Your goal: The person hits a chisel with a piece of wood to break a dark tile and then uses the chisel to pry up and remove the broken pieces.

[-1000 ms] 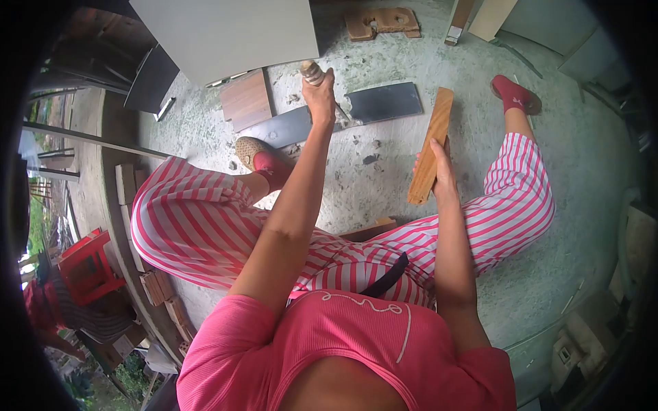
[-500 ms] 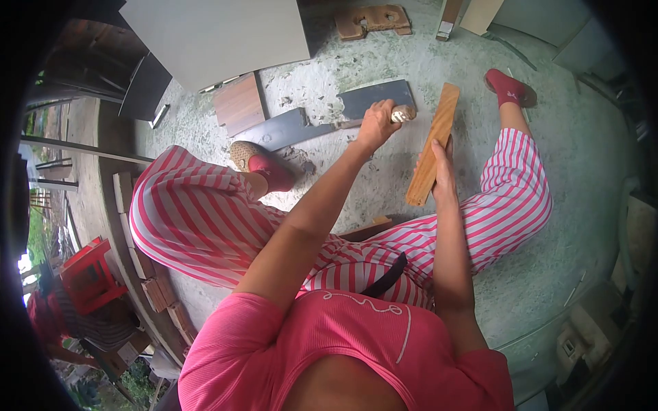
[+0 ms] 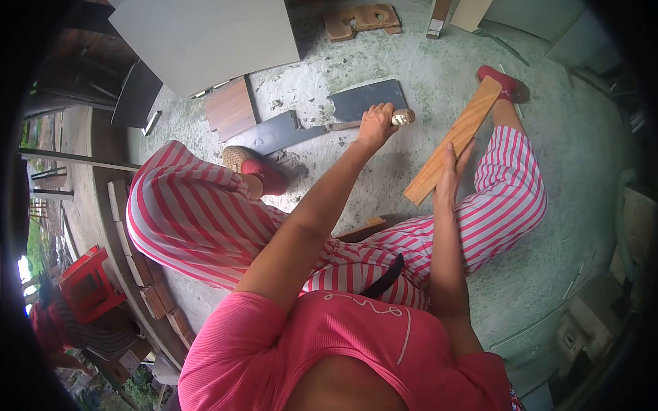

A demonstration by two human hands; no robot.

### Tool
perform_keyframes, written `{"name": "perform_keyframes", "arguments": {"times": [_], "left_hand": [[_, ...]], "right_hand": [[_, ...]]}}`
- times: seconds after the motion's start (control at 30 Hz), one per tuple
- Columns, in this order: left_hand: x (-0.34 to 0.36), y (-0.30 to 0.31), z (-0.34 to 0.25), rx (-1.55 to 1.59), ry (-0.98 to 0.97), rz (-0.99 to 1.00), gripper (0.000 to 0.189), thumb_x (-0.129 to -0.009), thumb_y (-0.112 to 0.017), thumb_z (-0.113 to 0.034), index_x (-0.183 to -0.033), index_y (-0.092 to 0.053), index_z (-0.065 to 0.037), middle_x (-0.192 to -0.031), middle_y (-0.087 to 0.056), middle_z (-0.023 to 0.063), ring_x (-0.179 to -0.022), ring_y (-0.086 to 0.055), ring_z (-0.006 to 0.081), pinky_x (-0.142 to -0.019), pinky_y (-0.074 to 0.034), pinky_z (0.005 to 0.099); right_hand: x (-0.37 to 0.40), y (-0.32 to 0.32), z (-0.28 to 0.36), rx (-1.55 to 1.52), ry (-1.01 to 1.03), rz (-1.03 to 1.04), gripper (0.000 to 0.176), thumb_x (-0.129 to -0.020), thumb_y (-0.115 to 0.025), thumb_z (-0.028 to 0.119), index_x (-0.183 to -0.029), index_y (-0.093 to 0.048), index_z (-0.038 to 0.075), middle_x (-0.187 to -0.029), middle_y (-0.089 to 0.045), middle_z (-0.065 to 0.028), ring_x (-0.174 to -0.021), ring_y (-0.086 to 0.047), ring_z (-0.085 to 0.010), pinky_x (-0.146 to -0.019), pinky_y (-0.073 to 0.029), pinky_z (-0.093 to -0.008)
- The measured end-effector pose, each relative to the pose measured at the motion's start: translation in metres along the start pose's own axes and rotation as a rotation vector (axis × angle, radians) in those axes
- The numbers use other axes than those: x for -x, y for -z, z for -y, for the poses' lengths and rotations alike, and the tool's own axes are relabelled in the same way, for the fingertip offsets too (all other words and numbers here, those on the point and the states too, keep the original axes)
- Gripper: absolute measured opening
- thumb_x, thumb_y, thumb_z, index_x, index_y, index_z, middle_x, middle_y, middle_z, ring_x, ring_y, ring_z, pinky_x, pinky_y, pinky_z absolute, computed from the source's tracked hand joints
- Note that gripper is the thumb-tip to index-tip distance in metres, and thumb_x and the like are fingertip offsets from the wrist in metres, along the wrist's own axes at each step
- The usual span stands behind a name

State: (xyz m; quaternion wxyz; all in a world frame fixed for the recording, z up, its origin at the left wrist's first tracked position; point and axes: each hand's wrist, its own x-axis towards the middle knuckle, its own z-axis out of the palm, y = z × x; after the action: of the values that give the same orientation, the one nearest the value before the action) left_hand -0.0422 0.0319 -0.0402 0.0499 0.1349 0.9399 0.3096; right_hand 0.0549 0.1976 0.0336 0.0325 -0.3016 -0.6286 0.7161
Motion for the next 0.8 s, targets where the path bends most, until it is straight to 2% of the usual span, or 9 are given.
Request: {"name": "perform_keyframes", "arguments": {"times": [0.17,0.3,0.33,0.43,0.53,0.63,0.7,0.77,0.8], "left_hand": [[-0.006,-0.005,0.003,-0.003,0.021,-0.022,0.037,-0.067,-0.074,-0.017,-0.095,-0.052,-0.009,-0.097,-0.058,0.0093,-0.096,-0.056,0.0305,-0.079,-0.046,0.0441],[-0.008,-0.002,0.002,-0.029,0.075,0.036,0.038,-0.066,-0.075,-0.018,-0.095,-0.052,-0.010,-0.098,-0.059,0.0087,-0.097,-0.056,0.0292,-0.078,-0.046,0.0435],[-0.007,-0.001,0.002,-0.016,0.072,0.019,0.038,-0.066,-0.076,-0.017,-0.095,-0.052,-0.010,-0.098,-0.059,0.0087,-0.096,-0.057,0.0290,-0.078,-0.046,0.0435],[-0.008,0.000,0.003,-0.017,0.058,-0.008,0.038,-0.066,-0.075,-0.017,-0.095,-0.052,-0.010,-0.099,-0.059,0.0084,-0.096,-0.056,0.0288,-0.078,-0.046,0.0432],[-0.007,-0.003,0.003,-0.037,0.061,-0.004,0.038,-0.066,-0.075,-0.017,-0.096,-0.053,-0.010,-0.099,-0.059,0.0082,-0.097,-0.056,0.0285,-0.078,-0.046,0.0427],[-0.005,-0.005,0.003,-0.045,0.051,0.001,0.038,-0.066,-0.075,-0.018,-0.096,-0.053,-0.010,-0.099,-0.059,0.0081,-0.097,-0.056,0.0284,-0.078,-0.046,0.0430],[-0.007,-0.007,0.003,-0.047,0.037,-0.007,0.038,-0.066,-0.075,-0.018,-0.096,-0.053,-0.010,-0.099,-0.059,0.0081,-0.097,-0.056,0.0286,-0.078,-0.046,0.0432],[-0.008,-0.007,0.002,-0.015,0.072,-0.054,0.036,-0.066,-0.074,-0.014,-0.094,-0.053,-0.009,-0.094,-0.060,0.0092,-0.094,-0.056,0.0315,-0.077,-0.046,0.0453],[-0.009,-0.007,0.002,-0.015,0.068,-0.050,0.036,-0.066,-0.074,-0.014,-0.094,-0.053,-0.009,-0.094,-0.060,0.0092,-0.094,-0.056,0.0315,-0.077,-0.046,0.0453]], "right_hand": [[0.013,-0.012,-0.009,-0.039,0.061,-0.041,0.075,-0.093,-0.048,0.034,-0.148,-0.003,0.008,-0.149,-0.015,-0.0159,-0.134,-0.024,-0.0278,-0.108,-0.021,-0.0358],[0.033,-0.030,0.004,0.310,-0.018,0.345,0.076,-0.091,-0.050,0.031,-0.147,-0.006,0.006,-0.147,-0.022,-0.0178,-0.132,-0.028,-0.0272,-0.106,-0.023,-0.0340],[0.031,-0.029,0.005,0.312,-0.016,0.346,0.076,-0.091,-0.050,0.031,-0.147,-0.006,0.006,-0.147,-0.022,-0.0178,-0.132,-0.028,-0.0272,-0.106,-0.023,-0.0340],[0.020,-0.027,0.003,0.295,-0.007,0.324,0.076,-0.091,-0.051,0.032,-0.147,-0.006,0.006,-0.147,-0.022,-0.0181,-0.132,-0.028,-0.0273,-0.106,-0.023,-0.0341],[0.011,-0.023,0.008,0.034,0.038,0.104,0.075,-0.092,-0.050,0.033,-0.147,-0.006,0.005,-0.149,-0.018,-0.0177,-0.134,-0.025,-0.0274,-0.108,-0.022,-0.0347],[0.007,-0.019,0.012,-0.010,0.196,-0.089,0.075,-0.093,-0.049,0.033,-0.147,-0.005,0.005,-0.149,-0.017,-0.0173,-0.135,-0.023,-0.0271,-0.108,-0.021,-0.0350],[0.012,-0.024,-0.002,-0.032,0.178,-0.119,0.075,-0.093,-0.049,0.033,-0.147,-0.005,0.005,-0.149,-0.016,-0.0165,-0.136,-0.021,-0.0270,-0.108,-0.021,-0.0352],[0.021,-0.026,-0.014,0.295,-0.019,0.342,0.075,-0.092,-0.050,0.032,-0.147,-0.006,0.006,-0.150,-0.016,-0.0156,-0.136,-0.021,-0.0267,-0.108,-0.022,-0.0353],[0.018,-0.024,-0.025,0.292,-0.020,0.336,0.075,-0.092,-0.050,0.032,-0.147,-0.006,0.006,-0.150,-0.016,-0.0156,-0.136,-0.021,-0.0267,-0.108,-0.022,-0.0353]]}}
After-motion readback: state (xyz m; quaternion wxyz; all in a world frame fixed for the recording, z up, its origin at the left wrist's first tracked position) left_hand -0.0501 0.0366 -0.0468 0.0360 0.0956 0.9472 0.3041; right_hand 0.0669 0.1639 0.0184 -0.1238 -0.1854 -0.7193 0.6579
